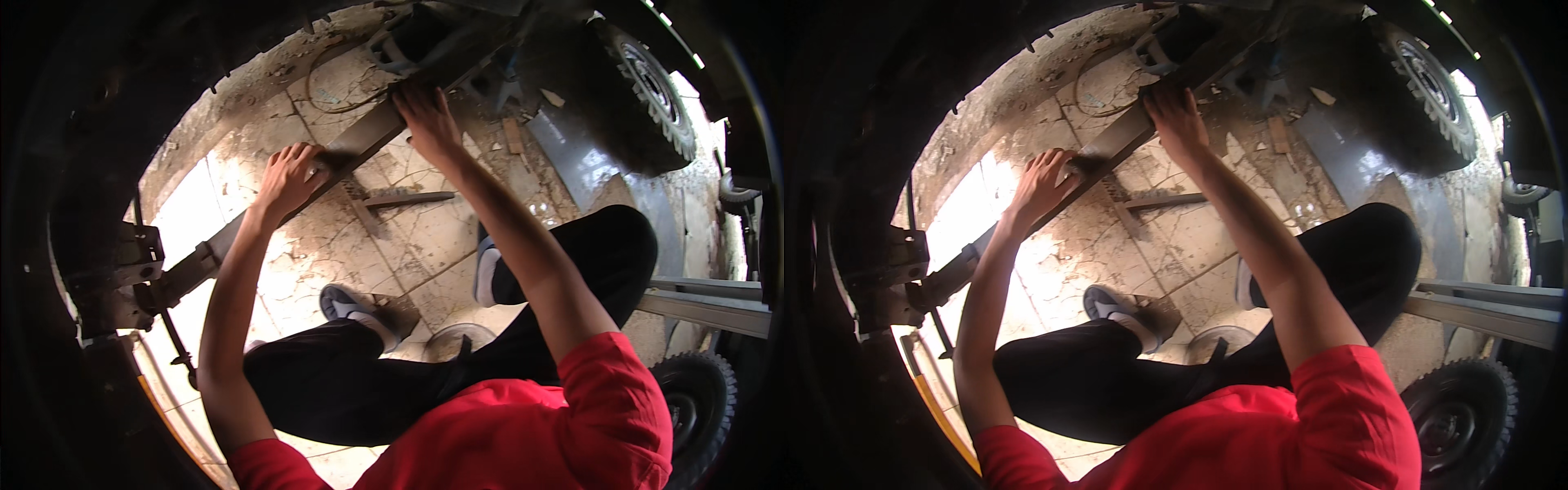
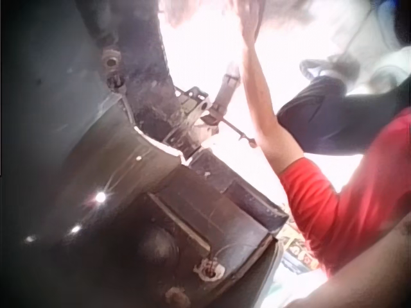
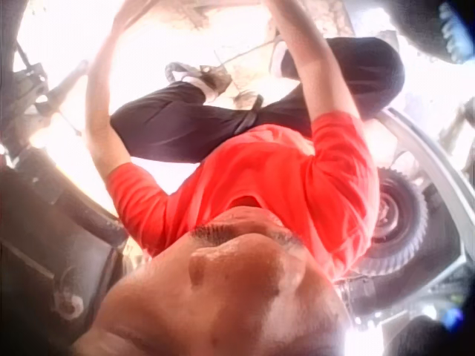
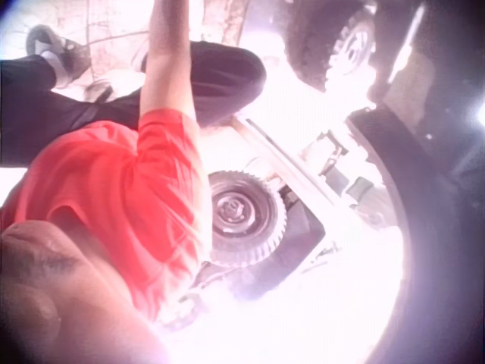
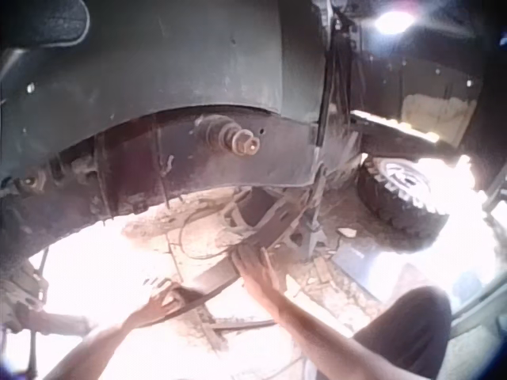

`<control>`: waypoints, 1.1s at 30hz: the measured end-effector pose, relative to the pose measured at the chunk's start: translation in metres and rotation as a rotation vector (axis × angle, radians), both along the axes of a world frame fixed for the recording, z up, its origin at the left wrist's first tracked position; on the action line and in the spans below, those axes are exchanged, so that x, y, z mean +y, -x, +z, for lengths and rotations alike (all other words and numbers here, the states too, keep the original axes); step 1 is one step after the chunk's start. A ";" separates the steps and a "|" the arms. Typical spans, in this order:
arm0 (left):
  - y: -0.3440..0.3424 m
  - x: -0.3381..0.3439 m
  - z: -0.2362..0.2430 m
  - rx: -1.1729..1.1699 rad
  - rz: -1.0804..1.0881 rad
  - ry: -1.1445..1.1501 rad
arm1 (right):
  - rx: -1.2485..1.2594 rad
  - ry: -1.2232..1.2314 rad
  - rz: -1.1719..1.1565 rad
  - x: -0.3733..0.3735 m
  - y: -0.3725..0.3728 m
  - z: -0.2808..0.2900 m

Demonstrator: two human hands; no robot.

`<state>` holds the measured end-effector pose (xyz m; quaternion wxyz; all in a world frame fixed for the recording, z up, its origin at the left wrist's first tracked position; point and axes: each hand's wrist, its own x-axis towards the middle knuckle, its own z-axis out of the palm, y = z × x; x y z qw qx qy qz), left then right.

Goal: The person sits under a raised vehicle and repeatedly aligns and presses a metal bar into place along the undercarriage. They use both hands to hold and adjust the bar against the frame, occasionally repositioning it to fit.

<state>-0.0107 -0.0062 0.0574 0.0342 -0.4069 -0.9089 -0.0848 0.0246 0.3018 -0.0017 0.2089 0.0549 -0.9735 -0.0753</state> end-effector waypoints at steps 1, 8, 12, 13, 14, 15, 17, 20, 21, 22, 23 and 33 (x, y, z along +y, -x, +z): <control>0.001 -0.001 -0.005 -0.049 0.006 0.044 | 0.011 0.010 0.025 0.003 -0.002 -0.001; -0.009 0.003 -0.031 -0.106 0.159 0.271 | 0.022 -0.049 0.006 0.015 0.000 0.001; -0.011 -0.005 -0.042 -0.034 0.163 0.257 | 0.000 -0.097 0.052 0.018 -0.012 0.004; -0.011 -0.002 -0.043 0.002 0.158 0.264 | 0.002 -0.114 0.066 0.023 -0.010 0.005; -0.012 0.001 -0.044 0.038 0.154 0.271 | 0.003 -0.132 0.079 0.027 -0.008 0.006; -0.015 0.001 -0.042 0.072 0.153 0.293 | 0.000 -0.136 0.096 0.025 -0.011 0.010; -0.016 0.007 -0.038 0.033 0.180 0.339 | -0.098 -0.087 0.059 0.018 -0.004 0.020; -0.015 0.007 -0.035 0.020 0.183 0.342 | -0.162 -0.047 0.018 0.009 -0.002 0.026; -0.014 0.004 -0.036 0.024 0.184 0.330 | -0.168 -0.042 0.012 0.006 0.001 0.027; -0.014 0.001 -0.038 0.036 0.178 0.322 | -0.166 -0.029 0.034 0.005 -0.002 0.027; -0.014 -0.003 -0.042 0.048 0.172 0.315 | -0.165 -0.016 0.056 0.006 -0.010 0.026; -0.014 0.006 -0.032 -0.058 0.201 0.356 | -0.110 -0.017 0.129 0.024 -0.006 0.019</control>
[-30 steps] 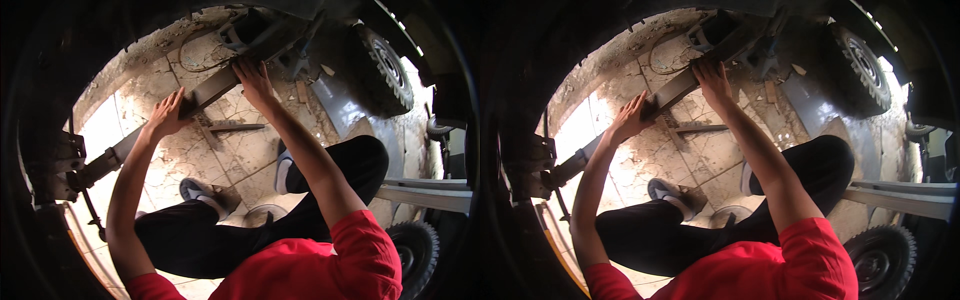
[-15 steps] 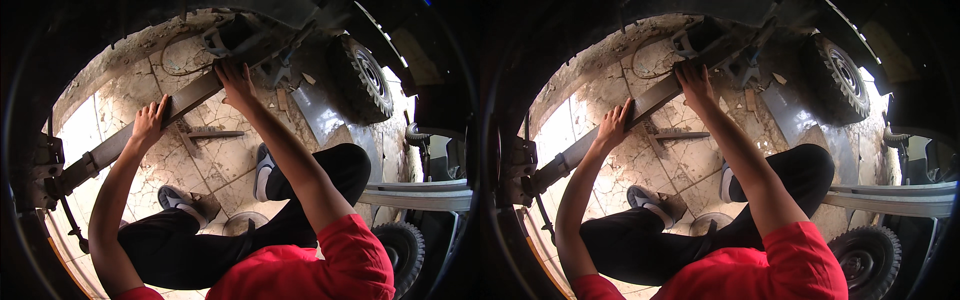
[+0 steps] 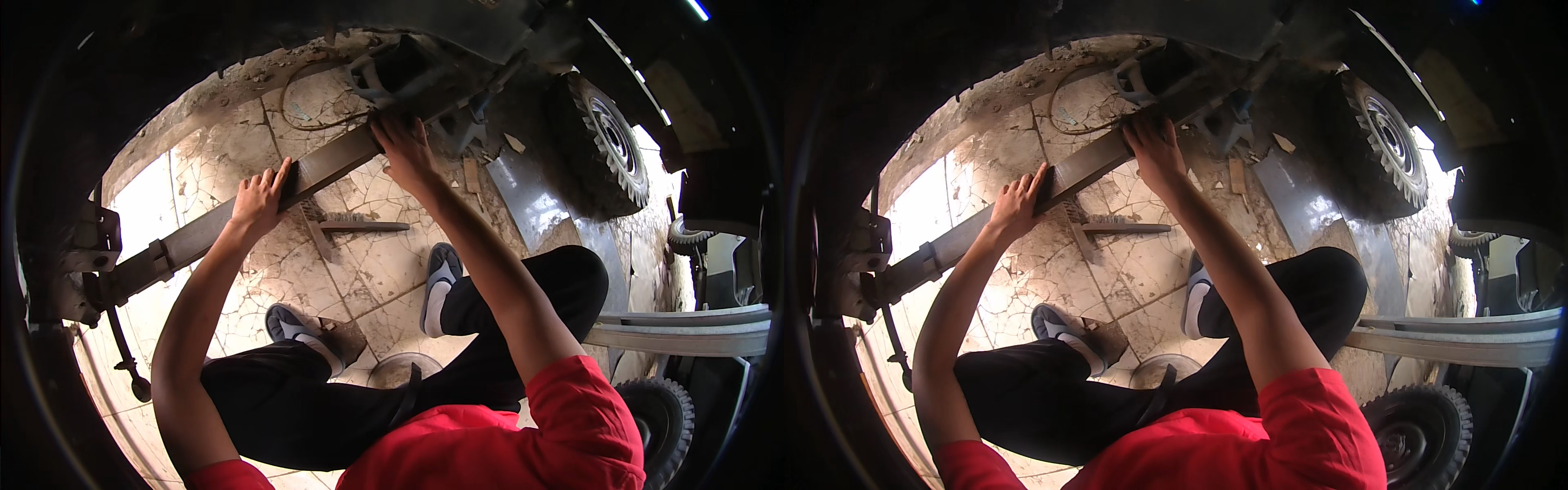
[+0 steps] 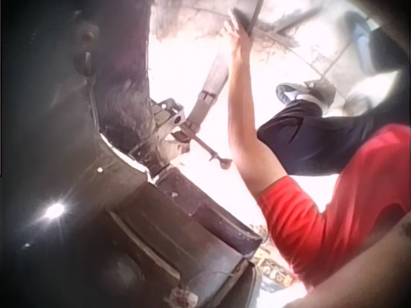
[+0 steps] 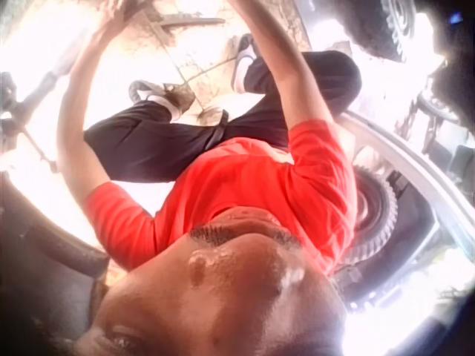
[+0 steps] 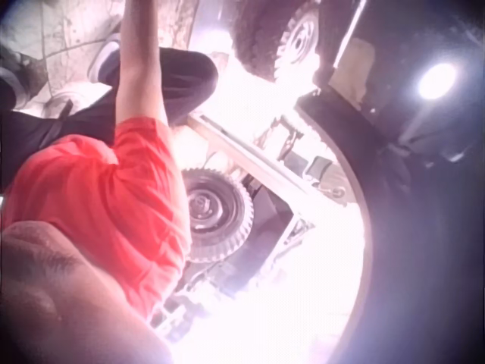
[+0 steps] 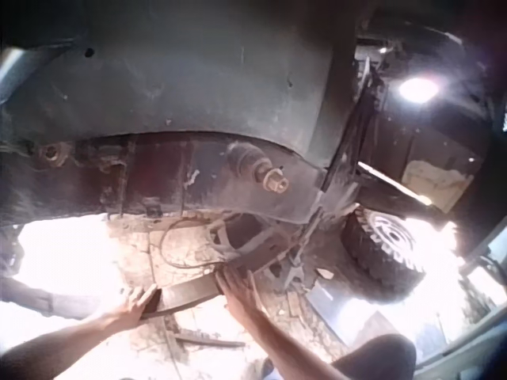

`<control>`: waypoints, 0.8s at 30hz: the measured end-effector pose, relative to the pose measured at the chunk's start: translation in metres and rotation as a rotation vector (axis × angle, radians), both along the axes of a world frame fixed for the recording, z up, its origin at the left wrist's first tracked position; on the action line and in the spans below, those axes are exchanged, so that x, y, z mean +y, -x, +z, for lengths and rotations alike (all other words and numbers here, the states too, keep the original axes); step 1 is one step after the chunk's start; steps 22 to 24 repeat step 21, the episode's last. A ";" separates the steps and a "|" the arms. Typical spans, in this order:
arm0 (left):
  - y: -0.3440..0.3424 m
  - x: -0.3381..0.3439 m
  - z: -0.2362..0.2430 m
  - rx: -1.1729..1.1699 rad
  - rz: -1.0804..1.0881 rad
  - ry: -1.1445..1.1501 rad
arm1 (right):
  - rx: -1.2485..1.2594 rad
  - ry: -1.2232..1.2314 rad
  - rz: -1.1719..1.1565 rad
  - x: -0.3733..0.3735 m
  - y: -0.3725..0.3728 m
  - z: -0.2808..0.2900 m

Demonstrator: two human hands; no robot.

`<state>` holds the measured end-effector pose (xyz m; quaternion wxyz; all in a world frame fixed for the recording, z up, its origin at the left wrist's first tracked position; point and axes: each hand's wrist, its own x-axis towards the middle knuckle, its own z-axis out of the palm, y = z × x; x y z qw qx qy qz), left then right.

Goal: The person sits under a raised vehicle and repeatedly aligns and presses a metal bar into place along the undercarriage. They use both hands to hold and adjust the bar against the frame, occasionally repositioning it to fit.

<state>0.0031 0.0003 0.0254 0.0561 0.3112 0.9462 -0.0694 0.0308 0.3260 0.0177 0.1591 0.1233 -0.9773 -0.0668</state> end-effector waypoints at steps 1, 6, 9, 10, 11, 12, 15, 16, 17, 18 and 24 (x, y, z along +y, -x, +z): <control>0.000 0.000 0.000 -0.002 -0.004 -0.005 | 0.036 -0.016 0.012 0.002 -0.004 -0.003; 0.002 -0.003 -0.004 -0.002 0.019 0.007 | 0.007 0.031 0.018 -0.002 -0.001 0.004; 0.003 0.000 0.001 -0.025 0.011 0.020 | -0.025 0.102 -0.026 -0.011 0.015 0.007; 0.003 0.001 0.001 -0.023 0.009 0.030 | -0.017 0.094 -0.044 -0.014 0.017 0.007; 0.004 0.002 0.002 -0.021 0.005 0.040 | -0.008 0.085 -0.062 -0.016 0.017 0.007; 0.003 0.001 0.002 -0.022 0.007 0.040 | -0.004 0.075 -0.076 -0.018 0.017 0.003; 0.001 -0.003 -0.002 -0.007 -0.002 0.033 | 0.082 0.047 -0.056 -0.012 0.003 -0.012; 0.002 -0.005 -0.004 0.016 -0.010 0.025 | 0.112 0.095 -0.033 -0.009 -0.001 -0.017; 0.003 -0.007 -0.006 0.040 -0.019 0.016 | 0.141 0.143 -0.009 -0.004 -0.007 -0.020; 0.003 -0.007 -0.008 0.046 -0.020 0.008 | 0.171 0.192 0.013 0.002 -0.011 -0.023; 0.001 -0.007 -0.008 0.062 -0.013 -0.006 | 0.190 0.173 0.116 0.022 -0.016 -0.022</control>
